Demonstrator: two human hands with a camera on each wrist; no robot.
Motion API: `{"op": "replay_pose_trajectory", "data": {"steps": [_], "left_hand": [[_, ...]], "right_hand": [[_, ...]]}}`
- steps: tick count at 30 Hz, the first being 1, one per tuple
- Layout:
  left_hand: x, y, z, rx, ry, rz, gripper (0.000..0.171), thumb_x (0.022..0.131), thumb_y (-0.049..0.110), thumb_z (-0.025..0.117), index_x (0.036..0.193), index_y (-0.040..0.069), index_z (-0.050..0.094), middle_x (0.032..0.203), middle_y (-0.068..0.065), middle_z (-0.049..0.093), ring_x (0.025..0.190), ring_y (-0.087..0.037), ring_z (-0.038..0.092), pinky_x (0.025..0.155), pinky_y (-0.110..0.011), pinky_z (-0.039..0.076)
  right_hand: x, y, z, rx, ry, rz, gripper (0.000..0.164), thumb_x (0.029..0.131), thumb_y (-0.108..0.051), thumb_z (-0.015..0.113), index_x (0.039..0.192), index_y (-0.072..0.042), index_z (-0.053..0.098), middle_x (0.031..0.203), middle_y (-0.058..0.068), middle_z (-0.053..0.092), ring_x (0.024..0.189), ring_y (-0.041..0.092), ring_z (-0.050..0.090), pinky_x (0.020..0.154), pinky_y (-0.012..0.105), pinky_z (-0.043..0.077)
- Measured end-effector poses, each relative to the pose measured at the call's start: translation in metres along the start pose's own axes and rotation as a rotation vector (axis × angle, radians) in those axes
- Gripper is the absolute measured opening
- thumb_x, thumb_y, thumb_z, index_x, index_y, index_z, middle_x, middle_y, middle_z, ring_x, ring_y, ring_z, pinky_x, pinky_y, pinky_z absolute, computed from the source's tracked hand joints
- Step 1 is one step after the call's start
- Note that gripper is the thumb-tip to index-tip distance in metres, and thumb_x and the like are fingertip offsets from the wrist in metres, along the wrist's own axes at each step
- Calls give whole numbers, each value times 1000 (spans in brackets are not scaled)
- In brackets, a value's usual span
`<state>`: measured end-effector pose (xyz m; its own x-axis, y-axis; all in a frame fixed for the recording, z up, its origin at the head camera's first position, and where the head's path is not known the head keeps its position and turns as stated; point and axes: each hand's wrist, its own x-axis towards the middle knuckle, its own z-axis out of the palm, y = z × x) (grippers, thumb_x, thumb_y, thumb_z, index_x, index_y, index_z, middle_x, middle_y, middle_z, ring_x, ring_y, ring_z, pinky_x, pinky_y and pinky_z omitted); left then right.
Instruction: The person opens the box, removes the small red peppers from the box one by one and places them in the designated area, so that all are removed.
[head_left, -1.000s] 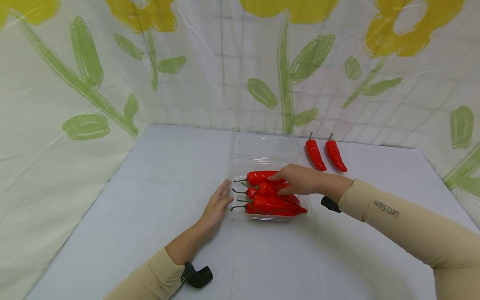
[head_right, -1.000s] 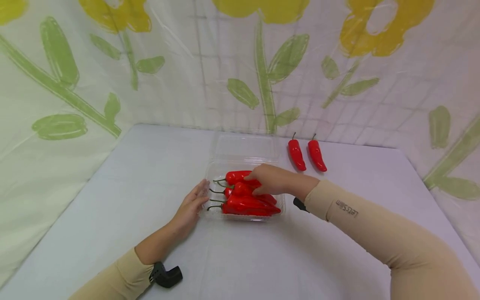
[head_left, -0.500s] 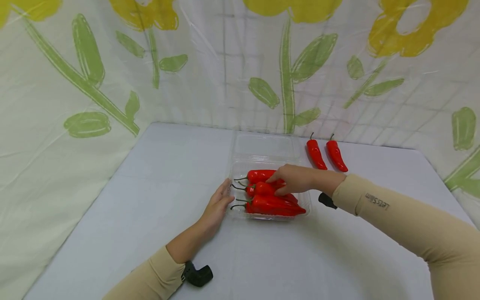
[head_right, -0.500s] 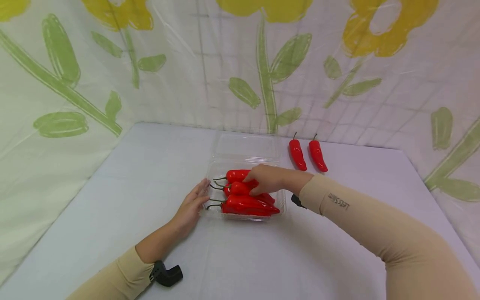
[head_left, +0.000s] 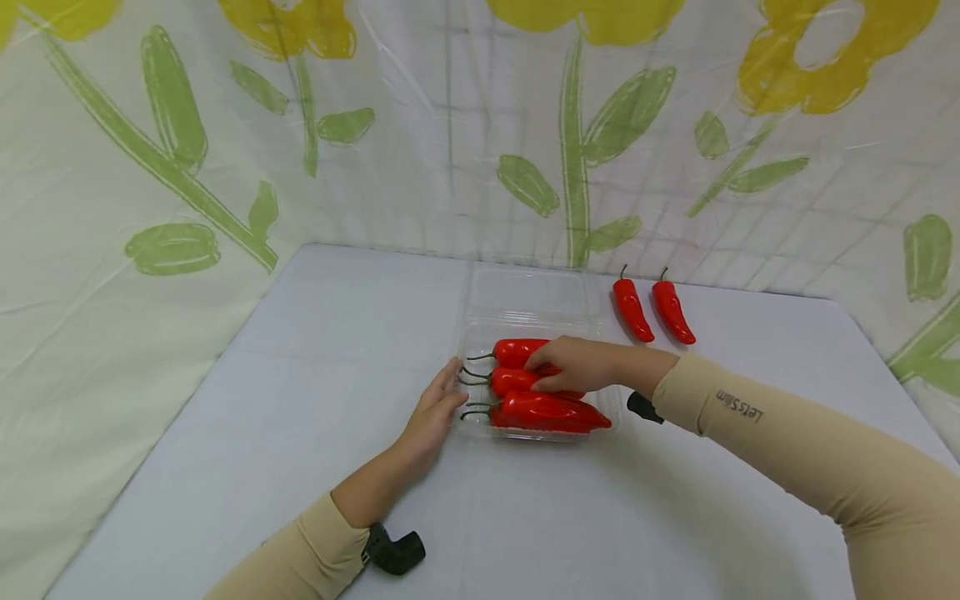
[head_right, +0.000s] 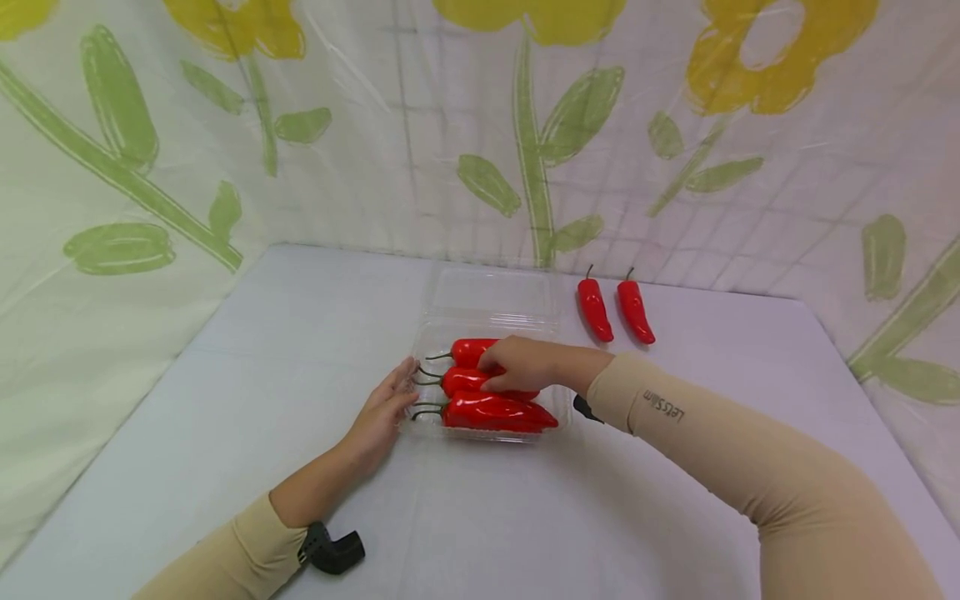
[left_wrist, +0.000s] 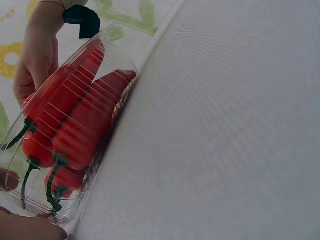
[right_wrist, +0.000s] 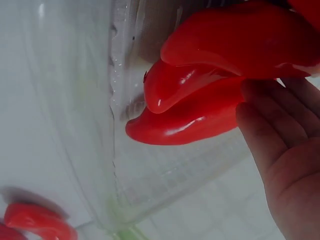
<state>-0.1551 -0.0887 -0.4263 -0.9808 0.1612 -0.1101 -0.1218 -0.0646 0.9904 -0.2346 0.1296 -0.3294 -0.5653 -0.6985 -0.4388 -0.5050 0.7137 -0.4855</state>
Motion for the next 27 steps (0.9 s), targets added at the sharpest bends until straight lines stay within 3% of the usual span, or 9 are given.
{"op": "replay_pose_trajectory", "data": {"steps": [20, 27], "left_hand": [[-1, 0, -1, -15, -5, 24, 61, 91, 1, 35, 147, -4, 11, 156, -18, 8, 145, -31, 3, 117, -48, 7], [-1, 0, 0, -14, 3, 0, 62, 91, 1, 36, 148, -1, 11, 157, -16, 8, 145, -30, 3, 117, -47, 7]], "right_hand": [[6, -3, 2, 28, 8, -12, 34, 86, -23, 64, 115, -7, 57, 100, 2, 60, 93, 15, 52, 78, 24, 51], [3, 2, -1, 26, 97, -75, 31, 87, -21, 62, 113, -5, 56, 95, 1, 63, 88, 14, 54, 78, 25, 51]]}}
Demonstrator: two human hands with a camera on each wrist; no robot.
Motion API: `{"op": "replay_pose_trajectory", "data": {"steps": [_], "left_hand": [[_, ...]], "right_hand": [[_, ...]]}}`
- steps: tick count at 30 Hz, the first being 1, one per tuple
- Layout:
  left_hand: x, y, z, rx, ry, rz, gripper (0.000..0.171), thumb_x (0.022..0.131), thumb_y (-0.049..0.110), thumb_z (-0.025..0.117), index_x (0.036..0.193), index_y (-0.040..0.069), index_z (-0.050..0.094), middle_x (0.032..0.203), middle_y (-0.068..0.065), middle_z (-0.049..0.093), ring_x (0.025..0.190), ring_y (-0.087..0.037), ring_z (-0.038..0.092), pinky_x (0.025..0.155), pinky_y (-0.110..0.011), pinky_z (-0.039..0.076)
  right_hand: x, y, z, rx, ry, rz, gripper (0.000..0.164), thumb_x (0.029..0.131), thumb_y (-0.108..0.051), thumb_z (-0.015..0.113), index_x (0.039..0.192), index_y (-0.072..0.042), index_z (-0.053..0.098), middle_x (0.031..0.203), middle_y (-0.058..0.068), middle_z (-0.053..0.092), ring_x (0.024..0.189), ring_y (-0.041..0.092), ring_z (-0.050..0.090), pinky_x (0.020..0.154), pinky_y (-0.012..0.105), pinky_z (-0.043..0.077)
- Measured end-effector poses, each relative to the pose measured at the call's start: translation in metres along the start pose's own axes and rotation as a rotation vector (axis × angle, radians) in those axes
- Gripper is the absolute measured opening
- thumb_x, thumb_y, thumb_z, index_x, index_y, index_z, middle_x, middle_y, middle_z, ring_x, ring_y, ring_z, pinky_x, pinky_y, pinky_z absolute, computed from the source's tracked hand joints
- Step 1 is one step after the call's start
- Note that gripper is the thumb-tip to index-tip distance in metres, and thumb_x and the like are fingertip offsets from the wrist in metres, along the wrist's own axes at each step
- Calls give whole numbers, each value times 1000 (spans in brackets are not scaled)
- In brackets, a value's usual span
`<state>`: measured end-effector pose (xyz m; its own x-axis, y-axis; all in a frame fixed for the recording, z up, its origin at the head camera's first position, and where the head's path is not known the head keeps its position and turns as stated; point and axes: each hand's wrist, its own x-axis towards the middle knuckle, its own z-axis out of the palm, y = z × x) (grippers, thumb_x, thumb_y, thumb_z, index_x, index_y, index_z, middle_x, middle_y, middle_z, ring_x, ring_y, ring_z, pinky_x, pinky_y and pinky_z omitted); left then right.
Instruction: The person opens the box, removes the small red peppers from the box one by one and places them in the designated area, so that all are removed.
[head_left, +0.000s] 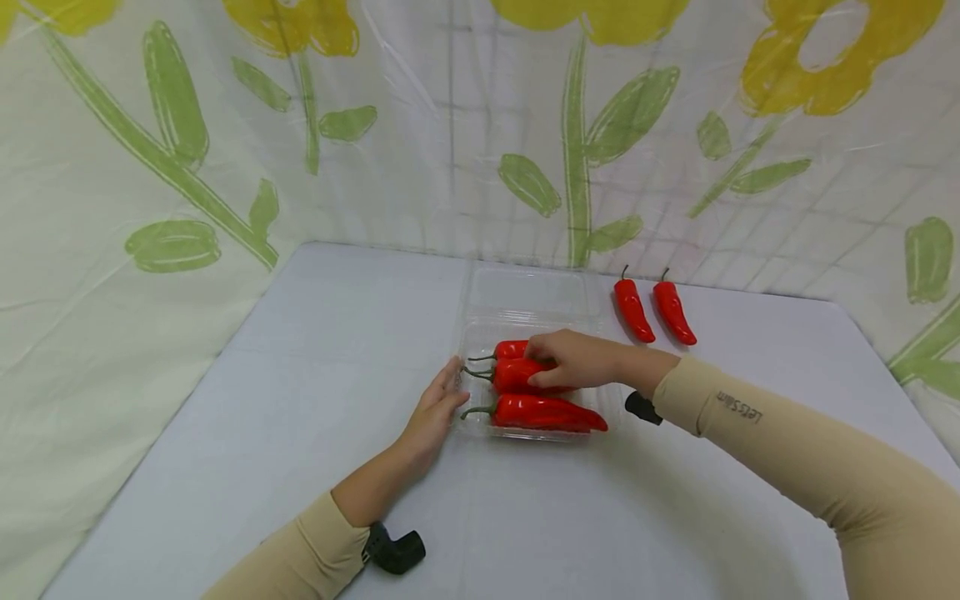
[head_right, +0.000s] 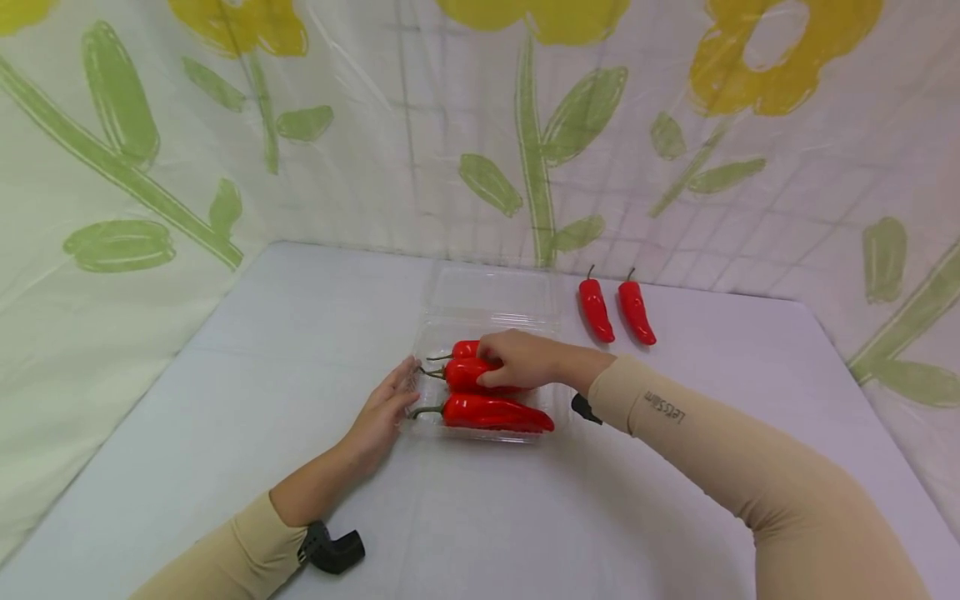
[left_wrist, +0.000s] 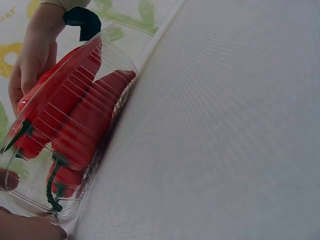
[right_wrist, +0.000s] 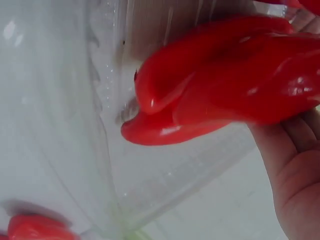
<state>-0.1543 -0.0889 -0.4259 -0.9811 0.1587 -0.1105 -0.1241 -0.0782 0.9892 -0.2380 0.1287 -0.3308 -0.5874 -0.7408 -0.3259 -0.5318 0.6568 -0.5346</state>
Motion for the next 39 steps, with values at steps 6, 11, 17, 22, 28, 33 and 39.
{"op": "replay_pose_trajectory", "data": {"steps": [6, 11, 17, 22, 28, 33, 39], "left_hand": [[0, 0, 0, 12, 2, -7, 62, 92, 2, 36, 148, 0, 12, 157, -15, 9, 146, -29, 3, 118, -46, 8], [1, 0, 0, 8, 2, 3, 62, 91, 2, 36, 148, -1, 12, 157, -16, 10, 145, -29, 4, 118, -46, 8], [1, 0, 1, 14, 3, 7, 61, 91, 2, 36, 148, 0, 13, 157, -15, 10, 145, -29, 4, 118, -46, 8], [0, -1, 0, 13, -2, 4, 61, 92, 2, 36, 148, 0, 12, 157, -16, 9, 145, -30, 4, 117, -46, 9], [0, -1, -1, 8, -7, 5, 61, 92, 2, 35, 148, -1, 12, 157, -16, 9, 145, -30, 3, 117, -46, 8], [0, -1, -1, 6, -10, 2, 61, 92, 1, 35, 148, -1, 11, 157, -16, 8, 145, -30, 3, 117, -46, 8], [-1, 0, -1, 18, -17, -4, 61, 93, 2, 35, 149, 1, 11, 157, -15, 8, 145, -29, 3, 117, -46, 8]], "right_hand": [[-4, 3, -2, 53, 26, 18, 32, 88, -26, 62, 113, -8, 56, 95, 0, 62, 90, 15, 55, 81, 27, 51], [-7, 8, 1, 78, 30, 41, 38, 89, -31, 60, 118, -8, 54, 100, 1, 60, 95, 17, 53, 82, 28, 51], [-10, 13, 0, 111, 78, 70, 40, 87, -32, 63, 118, -10, 53, 108, 4, 61, 101, 19, 54, 85, 32, 53], [-17, 17, -3, 145, 50, 82, 51, 88, -30, 61, 134, -12, 48, 114, 4, 60, 104, 20, 52, 82, 29, 52], [-26, 21, -4, 201, 29, 83, 60, 92, -21, 54, 147, -17, 30, 125, 6, 55, 108, 21, 48, 81, 28, 49], [-33, 24, -4, 208, 70, 63, 60, 92, -24, 56, 146, -15, 32, 133, 7, 53, 112, 21, 49, 85, 30, 51], [-42, 34, -4, 231, 120, 56, 59, 90, -29, 59, 143, -12, 38, 123, 6, 60, 95, 23, 54, 78, 34, 52]]}}
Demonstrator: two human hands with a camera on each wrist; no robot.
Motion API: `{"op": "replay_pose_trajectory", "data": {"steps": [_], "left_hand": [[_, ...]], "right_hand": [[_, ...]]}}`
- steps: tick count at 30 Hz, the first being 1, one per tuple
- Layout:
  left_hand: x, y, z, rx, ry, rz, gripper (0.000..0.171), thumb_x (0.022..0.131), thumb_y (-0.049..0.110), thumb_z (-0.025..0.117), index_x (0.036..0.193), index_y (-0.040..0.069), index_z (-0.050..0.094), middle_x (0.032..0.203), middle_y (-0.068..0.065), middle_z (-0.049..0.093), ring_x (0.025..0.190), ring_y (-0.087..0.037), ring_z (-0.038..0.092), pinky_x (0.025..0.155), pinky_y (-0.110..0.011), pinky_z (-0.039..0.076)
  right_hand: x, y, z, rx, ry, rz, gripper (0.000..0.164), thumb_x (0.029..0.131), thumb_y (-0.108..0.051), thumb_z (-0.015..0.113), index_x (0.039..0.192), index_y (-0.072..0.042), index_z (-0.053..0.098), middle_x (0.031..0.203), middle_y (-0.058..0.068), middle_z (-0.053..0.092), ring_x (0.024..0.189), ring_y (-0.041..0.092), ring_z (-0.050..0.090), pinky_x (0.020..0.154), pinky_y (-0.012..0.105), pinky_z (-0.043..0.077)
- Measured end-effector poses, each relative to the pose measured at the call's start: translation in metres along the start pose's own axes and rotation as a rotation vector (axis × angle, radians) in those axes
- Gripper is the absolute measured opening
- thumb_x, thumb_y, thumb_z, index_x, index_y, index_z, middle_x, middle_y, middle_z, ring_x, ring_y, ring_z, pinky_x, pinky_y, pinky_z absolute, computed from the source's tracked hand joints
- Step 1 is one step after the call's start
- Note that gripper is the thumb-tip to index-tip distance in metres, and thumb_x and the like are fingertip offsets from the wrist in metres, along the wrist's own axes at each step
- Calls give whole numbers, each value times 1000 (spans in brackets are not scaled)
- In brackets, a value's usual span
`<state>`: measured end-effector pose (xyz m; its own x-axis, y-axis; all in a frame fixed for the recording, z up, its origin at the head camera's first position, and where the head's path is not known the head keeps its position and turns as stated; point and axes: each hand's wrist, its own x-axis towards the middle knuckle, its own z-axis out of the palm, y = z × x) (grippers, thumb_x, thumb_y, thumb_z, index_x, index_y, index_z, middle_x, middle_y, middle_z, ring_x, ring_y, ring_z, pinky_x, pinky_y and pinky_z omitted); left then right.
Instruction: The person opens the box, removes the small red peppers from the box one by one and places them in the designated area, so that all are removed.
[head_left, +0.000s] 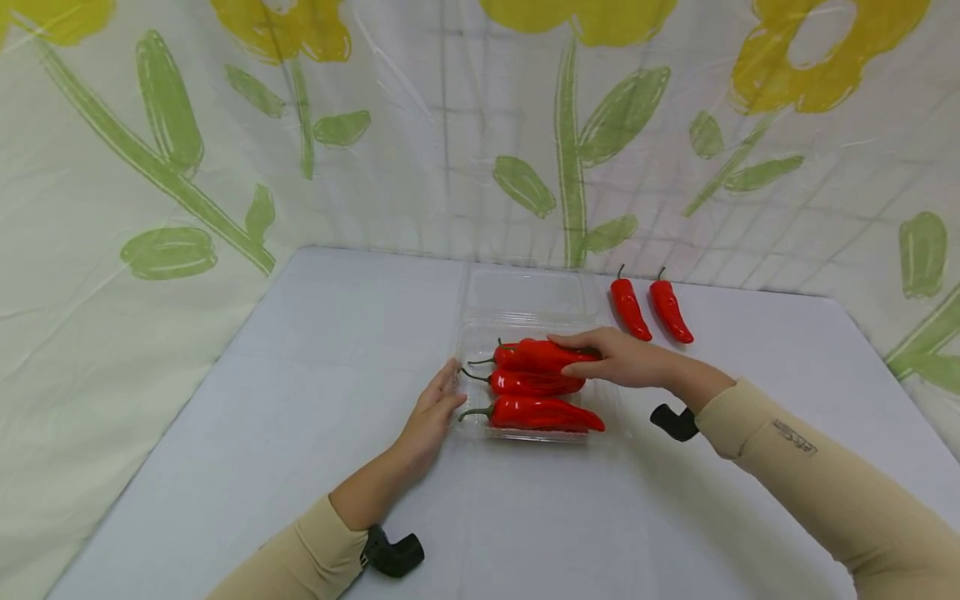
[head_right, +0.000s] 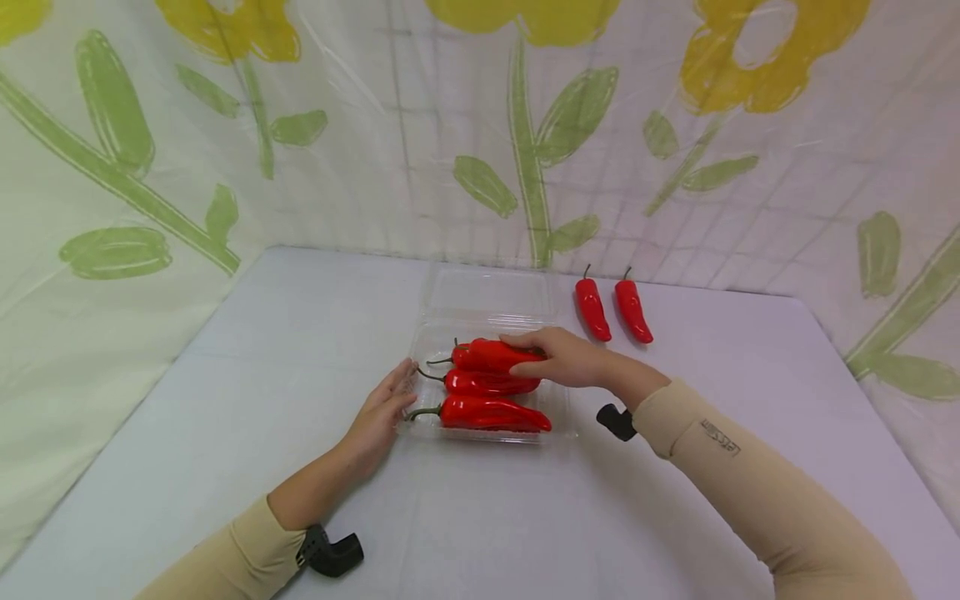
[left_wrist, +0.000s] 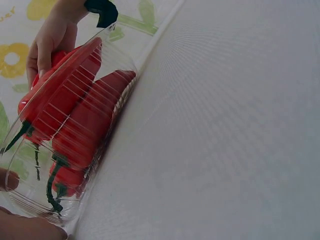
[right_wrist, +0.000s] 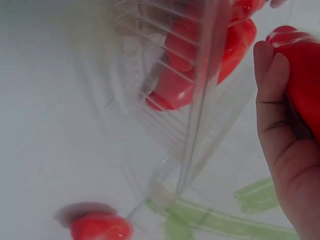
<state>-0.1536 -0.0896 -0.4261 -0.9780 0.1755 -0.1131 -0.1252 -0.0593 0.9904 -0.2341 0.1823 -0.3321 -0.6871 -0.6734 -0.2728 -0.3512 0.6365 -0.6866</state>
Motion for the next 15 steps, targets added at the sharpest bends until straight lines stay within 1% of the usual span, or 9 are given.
{"op": "replay_pose_trajectory", "data": {"steps": [3, 6, 7, 8, 11, 15], "left_hand": [[-1, 0, 0, 6, -1, -7, 61, 93, 3, 35, 149, 2, 11, 157, -14, 9, 145, -29, 3, 117, -47, 9], [-1, 0, 0, 7, 3, -13, 61, 93, 3, 35, 149, 2, 12, 157, -14, 9, 145, -29, 4, 117, -47, 9], [-1, 0, 0, 12, 2, -12, 61, 93, 3, 35, 149, 2, 12, 157, -14, 9, 145, -29, 4, 117, -48, 9], [-1, 1, 0, 14, 5, -15, 61, 93, 4, 35, 149, 2, 12, 157, -14, 10, 145, -29, 4, 117, -47, 10], [0, 1, 0, 19, 8, -17, 60, 93, 4, 35, 149, 3, 12, 157, -13, 10, 146, -28, 5, 117, -47, 10], [0, 1, 0, 20, 13, -24, 60, 94, 5, 35, 149, 4, 12, 157, -11, 11, 146, -27, 5, 117, -45, 11]], "right_hand": [[-5, 4, -1, -3, 60, 6, 58, 89, -29, 61, 141, -14, 42, 115, 5, 63, 86, 25, 57, 71, 31, 52], [-10, 7, -3, -5, 138, 8, 56, 88, -30, 63, 139, -13, 45, 108, 6, 66, 81, 24, 59, 66, 27, 51], [-12, 8, -4, -1, 163, 12, 56, 87, -30, 63, 138, -13, 46, 108, 7, 67, 81, 24, 60, 65, 26, 51], [-14, 9, -4, 8, 185, 19, 55, 87, -31, 63, 137, -13, 47, 109, 8, 67, 81, 24, 61, 67, 26, 52], [-19, 12, -5, 28, 251, 56, 53, 86, -31, 64, 134, -12, 51, 106, 11, 69, 83, 27, 62, 69, 28, 53], [-26, 16, -7, 29, 328, 111, 52, 86, -31, 65, 132, -13, 53, 97, 15, 69, 80, 28, 60, 65, 27, 50]]}}
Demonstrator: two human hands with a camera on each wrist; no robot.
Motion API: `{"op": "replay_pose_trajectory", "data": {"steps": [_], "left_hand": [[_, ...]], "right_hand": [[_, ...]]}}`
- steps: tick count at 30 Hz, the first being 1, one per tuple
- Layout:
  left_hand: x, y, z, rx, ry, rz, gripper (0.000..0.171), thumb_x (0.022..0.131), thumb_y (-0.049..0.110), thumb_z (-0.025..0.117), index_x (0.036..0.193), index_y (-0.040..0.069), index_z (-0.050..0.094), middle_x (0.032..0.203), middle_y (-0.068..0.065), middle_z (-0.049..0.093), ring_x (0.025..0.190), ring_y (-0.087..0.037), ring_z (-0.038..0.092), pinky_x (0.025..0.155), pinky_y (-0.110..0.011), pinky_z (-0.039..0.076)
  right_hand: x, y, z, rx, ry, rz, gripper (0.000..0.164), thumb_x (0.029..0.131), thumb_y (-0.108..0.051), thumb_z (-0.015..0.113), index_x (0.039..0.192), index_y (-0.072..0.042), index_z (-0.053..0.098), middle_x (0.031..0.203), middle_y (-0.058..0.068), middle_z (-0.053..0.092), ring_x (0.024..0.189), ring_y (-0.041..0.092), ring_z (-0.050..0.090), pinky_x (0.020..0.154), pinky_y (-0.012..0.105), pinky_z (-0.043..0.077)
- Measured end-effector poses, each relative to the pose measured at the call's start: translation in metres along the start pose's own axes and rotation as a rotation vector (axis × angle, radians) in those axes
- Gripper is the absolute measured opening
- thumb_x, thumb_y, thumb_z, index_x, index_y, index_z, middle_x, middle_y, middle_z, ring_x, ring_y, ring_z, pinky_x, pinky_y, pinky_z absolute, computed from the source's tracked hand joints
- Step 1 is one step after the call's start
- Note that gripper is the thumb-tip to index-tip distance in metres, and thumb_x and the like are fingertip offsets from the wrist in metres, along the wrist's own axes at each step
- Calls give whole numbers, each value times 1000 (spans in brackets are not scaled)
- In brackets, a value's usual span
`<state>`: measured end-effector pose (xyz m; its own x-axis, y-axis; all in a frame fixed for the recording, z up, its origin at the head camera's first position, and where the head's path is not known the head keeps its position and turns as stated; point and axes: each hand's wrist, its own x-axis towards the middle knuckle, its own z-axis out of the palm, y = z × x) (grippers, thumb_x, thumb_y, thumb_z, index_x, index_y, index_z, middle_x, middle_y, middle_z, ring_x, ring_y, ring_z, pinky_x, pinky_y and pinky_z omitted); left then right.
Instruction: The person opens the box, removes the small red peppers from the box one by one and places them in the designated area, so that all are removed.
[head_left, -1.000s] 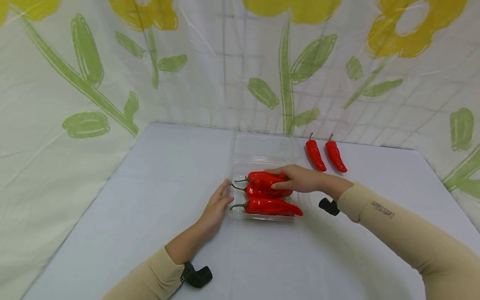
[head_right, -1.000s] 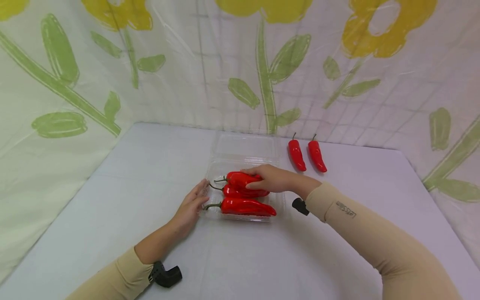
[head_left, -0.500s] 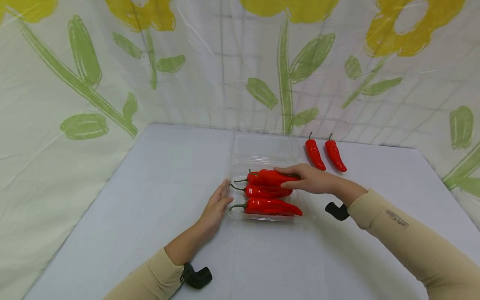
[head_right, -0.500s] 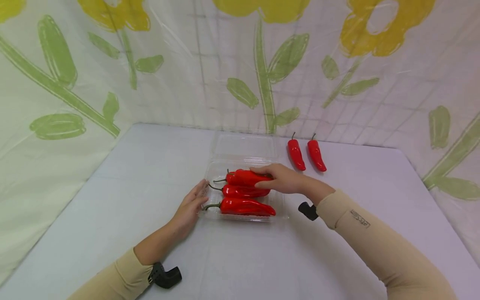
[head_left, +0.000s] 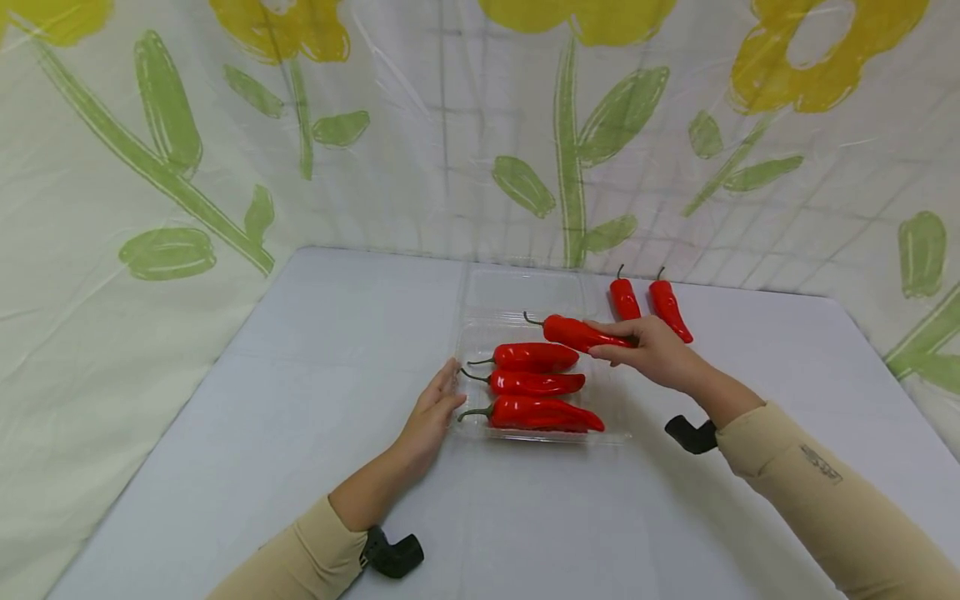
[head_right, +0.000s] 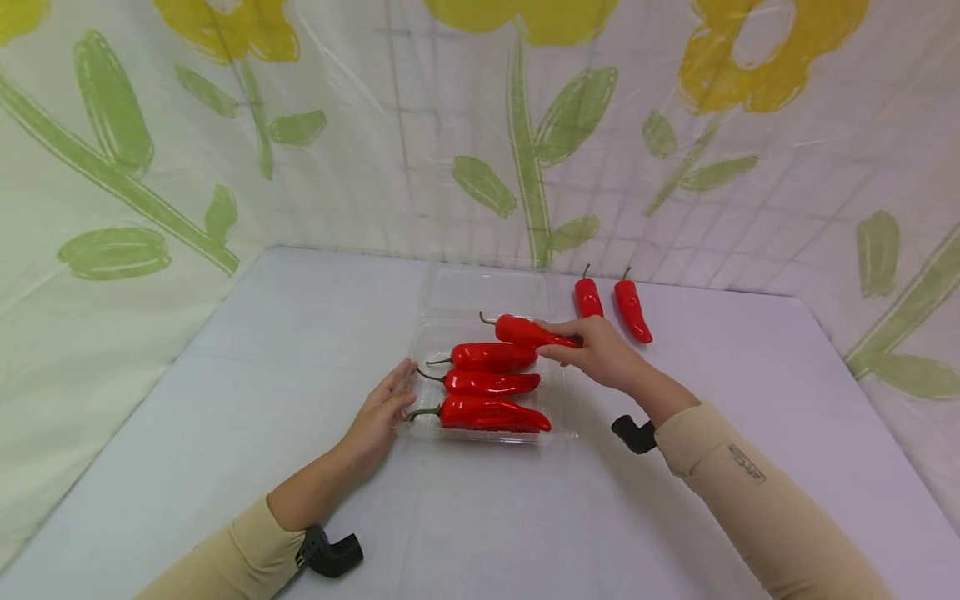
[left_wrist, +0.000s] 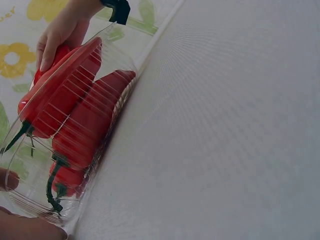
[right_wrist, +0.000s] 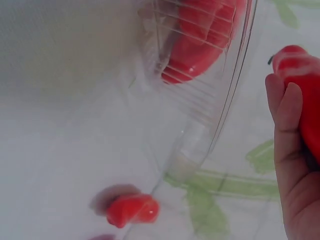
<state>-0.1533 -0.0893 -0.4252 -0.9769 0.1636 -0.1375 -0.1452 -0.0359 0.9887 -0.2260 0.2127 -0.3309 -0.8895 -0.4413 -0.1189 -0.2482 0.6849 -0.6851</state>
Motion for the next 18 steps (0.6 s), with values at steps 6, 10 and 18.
{"op": "replay_pose_trajectory", "data": {"steps": [6, 10, 18], "left_hand": [[0, 0, 1, 1, -5, 8, 60, 94, 5, 35, 149, 3, 11, 157, -13, 11, 146, -29, 5, 117, -47, 11], [0, 0, 1, 0, 2, 5, 61, 94, 5, 36, 149, 4, 11, 157, -11, 11, 146, -27, 5, 117, -46, 11], [0, 2, 0, 19, 6, -7, 60, 94, 6, 36, 150, 5, 11, 158, -10, 10, 146, -26, 5, 117, -47, 11]], "right_hand": [[-7, 10, -4, 47, 87, 61, 54, 86, -35, 64, 132, -10, 53, 99, 19, 69, 83, 29, 63, 71, 29, 51], [-11, 17, -4, 99, 149, 85, 51, 86, -35, 64, 127, -5, 57, 100, 21, 69, 87, 32, 66, 78, 33, 51], [-13, 31, -7, 129, 247, 145, 59, 86, -42, 60, 131, -5, 53, 103, 19, 69, 96, 25, 61, 74, 21, 50]]}}
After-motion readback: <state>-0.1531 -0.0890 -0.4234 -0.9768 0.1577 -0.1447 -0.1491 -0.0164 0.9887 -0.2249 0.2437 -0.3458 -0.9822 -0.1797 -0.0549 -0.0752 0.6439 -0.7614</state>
